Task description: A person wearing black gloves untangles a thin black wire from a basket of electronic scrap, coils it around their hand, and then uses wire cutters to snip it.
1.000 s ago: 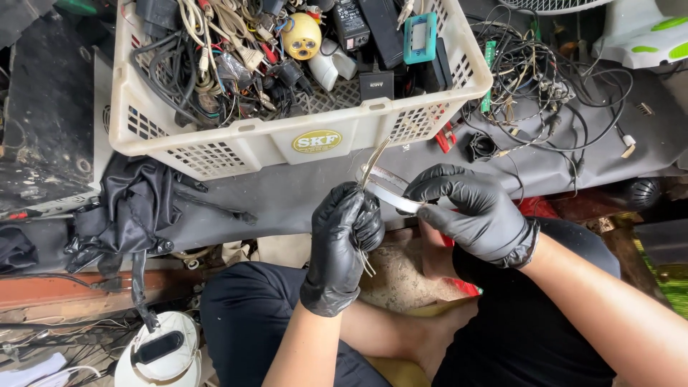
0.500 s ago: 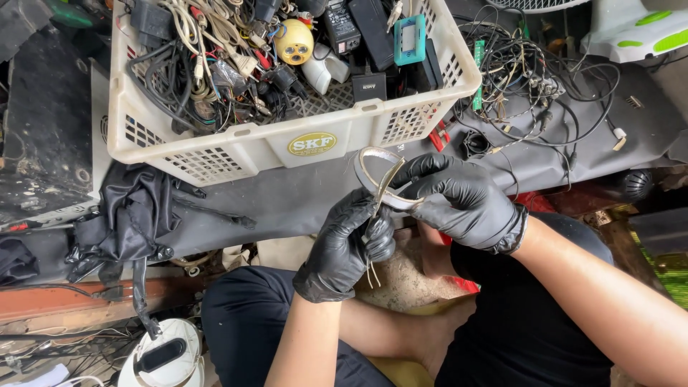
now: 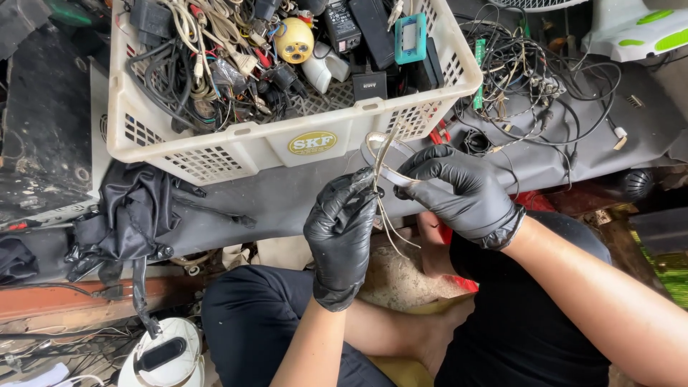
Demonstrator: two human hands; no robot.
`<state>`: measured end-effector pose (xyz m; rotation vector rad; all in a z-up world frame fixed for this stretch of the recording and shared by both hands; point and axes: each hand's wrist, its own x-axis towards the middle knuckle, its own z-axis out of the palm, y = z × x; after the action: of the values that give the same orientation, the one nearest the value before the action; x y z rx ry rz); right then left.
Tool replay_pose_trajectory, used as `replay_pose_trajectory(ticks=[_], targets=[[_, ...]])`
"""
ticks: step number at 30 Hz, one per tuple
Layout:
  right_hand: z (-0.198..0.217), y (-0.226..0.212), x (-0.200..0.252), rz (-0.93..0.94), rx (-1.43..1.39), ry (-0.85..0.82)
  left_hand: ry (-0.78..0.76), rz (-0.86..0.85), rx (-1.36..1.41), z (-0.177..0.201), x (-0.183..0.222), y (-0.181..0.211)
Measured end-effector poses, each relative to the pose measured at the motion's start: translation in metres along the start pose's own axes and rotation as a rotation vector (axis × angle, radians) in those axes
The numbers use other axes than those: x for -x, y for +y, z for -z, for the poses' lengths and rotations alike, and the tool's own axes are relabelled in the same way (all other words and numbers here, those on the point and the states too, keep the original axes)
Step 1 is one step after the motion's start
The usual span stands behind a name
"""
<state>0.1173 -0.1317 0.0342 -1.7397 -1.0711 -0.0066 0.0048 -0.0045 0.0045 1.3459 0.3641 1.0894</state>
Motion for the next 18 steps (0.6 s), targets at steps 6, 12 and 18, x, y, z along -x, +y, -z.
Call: replay_pose_trajectory(ticks=[6, 12, 18], targets=[[-0.007, -0.007, -0.002, 0.092, 0.060, -0.080, 0.077, -0.162, -0.139, 0.005, -0.009, -0.001], [-0.009, -0.022, -0.011, 0.359, 0.325, -0.100, 0.043, -0.343, -0.339, 0.004, -0.012, -0.007], [-0.003, -0.028, -0.018, 0.576, 0.651, -0.168, -0.054, -0.137, -0.407, 0.007, -0.014, -0.007]])
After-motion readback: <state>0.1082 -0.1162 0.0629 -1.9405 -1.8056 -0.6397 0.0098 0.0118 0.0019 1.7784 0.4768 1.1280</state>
